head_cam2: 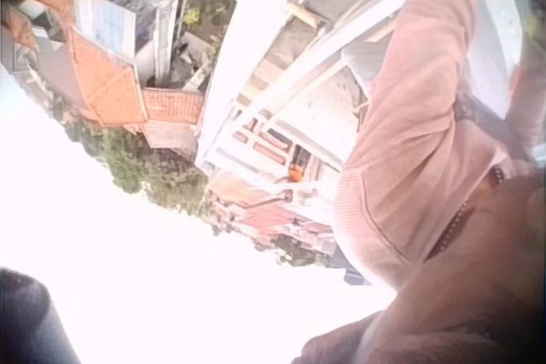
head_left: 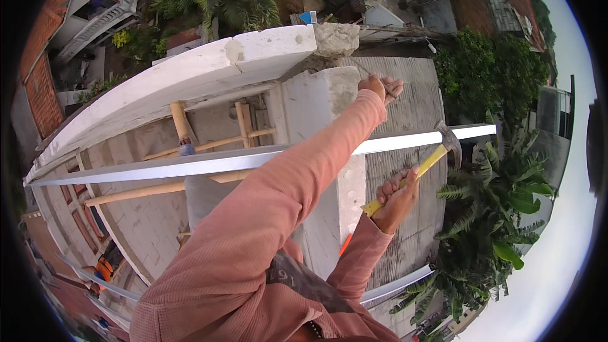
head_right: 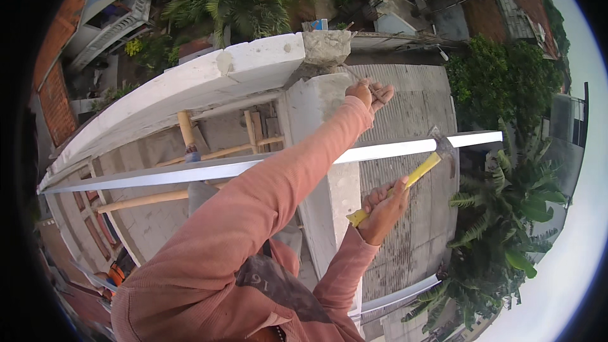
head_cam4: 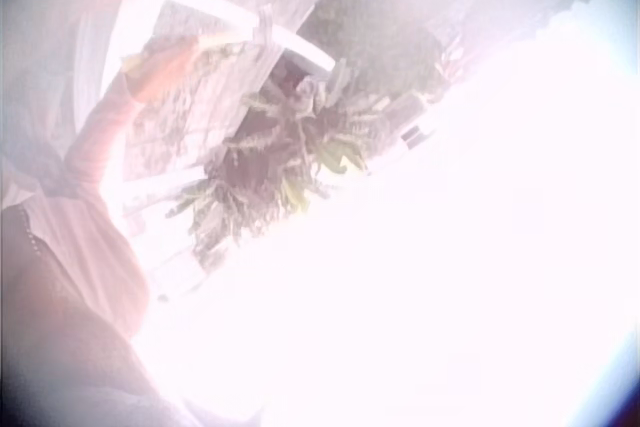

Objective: The person installs a metal trim piece along the edge of a wall, using a hammer to secure a metal rod into a pre-drilled hole in the concrete to hold the trim in place.

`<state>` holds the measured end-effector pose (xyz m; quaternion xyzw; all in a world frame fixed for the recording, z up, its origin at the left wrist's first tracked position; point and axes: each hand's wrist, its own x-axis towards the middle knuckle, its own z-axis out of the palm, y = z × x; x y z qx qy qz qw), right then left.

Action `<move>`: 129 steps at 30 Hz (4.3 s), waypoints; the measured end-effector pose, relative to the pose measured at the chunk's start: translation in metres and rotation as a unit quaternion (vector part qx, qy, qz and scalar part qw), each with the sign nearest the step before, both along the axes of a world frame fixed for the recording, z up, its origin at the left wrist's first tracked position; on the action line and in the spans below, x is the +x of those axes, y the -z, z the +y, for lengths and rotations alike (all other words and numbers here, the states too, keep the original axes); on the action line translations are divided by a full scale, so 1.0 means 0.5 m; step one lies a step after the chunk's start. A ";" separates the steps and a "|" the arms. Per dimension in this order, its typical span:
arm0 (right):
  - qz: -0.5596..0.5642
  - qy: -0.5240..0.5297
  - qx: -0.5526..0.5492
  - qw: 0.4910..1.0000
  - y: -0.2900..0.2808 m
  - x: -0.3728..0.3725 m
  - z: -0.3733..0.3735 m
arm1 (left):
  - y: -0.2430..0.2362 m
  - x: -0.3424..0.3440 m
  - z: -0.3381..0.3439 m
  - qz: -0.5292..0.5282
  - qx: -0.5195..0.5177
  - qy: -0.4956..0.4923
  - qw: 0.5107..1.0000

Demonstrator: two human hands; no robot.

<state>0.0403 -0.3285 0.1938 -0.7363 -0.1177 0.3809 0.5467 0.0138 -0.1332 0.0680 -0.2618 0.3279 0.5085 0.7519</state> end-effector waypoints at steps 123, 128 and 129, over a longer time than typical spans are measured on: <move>-0.057 -0.136 -0.033 0.988 0.001 0.000 0.123 | -0.020 -0.085 0.052 -0.142 -0.108 -0.080 0.981; -0.073 -0.170 -0.013 0.983 -0.030 -0.037 0.036 | -0.115 -0.186 -0.191 0.079 0.146 0.145 0.975; -0.072 -0.187 -0.036 0.979 -0.042 -0.063 0.022 | -0.110 -0.212 -0.231 0.147 0.202 0.193 0.949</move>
